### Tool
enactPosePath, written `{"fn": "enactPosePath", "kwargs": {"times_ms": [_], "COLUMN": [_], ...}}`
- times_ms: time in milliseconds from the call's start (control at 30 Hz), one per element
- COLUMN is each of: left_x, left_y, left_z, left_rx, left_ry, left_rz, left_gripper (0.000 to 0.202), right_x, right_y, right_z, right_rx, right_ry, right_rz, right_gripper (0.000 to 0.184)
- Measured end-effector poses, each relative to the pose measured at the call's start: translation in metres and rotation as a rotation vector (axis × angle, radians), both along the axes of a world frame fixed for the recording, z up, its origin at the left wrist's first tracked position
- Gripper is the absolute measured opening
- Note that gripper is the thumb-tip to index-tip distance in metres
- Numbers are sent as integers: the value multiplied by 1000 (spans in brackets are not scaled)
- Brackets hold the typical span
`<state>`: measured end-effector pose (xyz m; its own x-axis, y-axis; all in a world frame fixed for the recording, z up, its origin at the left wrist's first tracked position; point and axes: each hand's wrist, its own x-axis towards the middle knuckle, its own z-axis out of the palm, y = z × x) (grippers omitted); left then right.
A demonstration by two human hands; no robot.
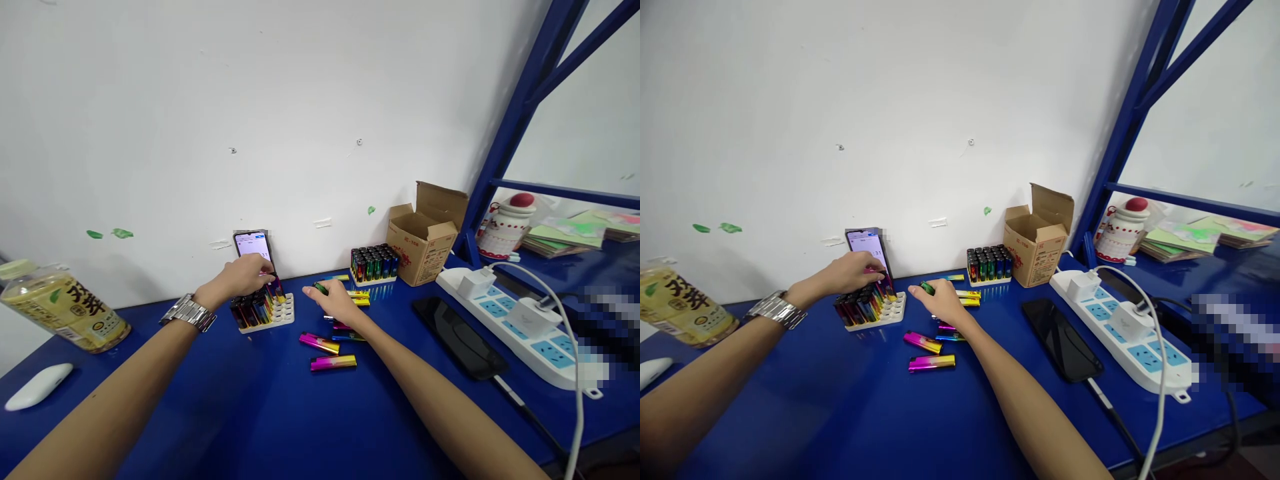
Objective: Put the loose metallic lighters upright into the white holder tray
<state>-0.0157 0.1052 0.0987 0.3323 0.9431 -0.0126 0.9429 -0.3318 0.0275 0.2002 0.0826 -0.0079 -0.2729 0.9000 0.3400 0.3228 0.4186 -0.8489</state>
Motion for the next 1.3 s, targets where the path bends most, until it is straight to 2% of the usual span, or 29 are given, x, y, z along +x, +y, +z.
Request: {"fn": "enactPosePath", "kwargs": {"times_ms": [200,367,667,900,933,1000,1067,1133,1200,1300], "left_x": [-2,1,9,26,29,37,46,54,59,62], "left_y": [-1,-4,-12,-22,-24,-29,-33,-36,-39,-42], "left_z": [2,0,6,-2,-3,-3,-2,-1,-1,-4], "left_rx": [15,-2,47,71,115,174,113,22,-4,31], "left_ry": [127,123,290,314,290,163,-18,-126,-150,-132], "left_rz": [68,49,4,-18,-45,-179,-379,-532,-598,-612], "left_gripper": [34,36,33,31,33,39,44,39,30,28], "right_x": [0,-1,0,0,0,0,1,2,3,5], "right_y": [0,0,-2,-4,-4,-5,-5,-6,-6,-6], "right_z": [0,1,2,4,4,6,7,7,8,10], "right_rx": [-16,-8,-12,-11,-11,-10,-17,-34,-47,-68], "right_ry": [-7,-21,-13,-14,-15,-19,-28,-40,-43,-40], "right_rz": [-3,-13,4,14,15,17,41,91,133,174], "right_gripper": [51,50,51,51,51,51,49,42,32,19]}}
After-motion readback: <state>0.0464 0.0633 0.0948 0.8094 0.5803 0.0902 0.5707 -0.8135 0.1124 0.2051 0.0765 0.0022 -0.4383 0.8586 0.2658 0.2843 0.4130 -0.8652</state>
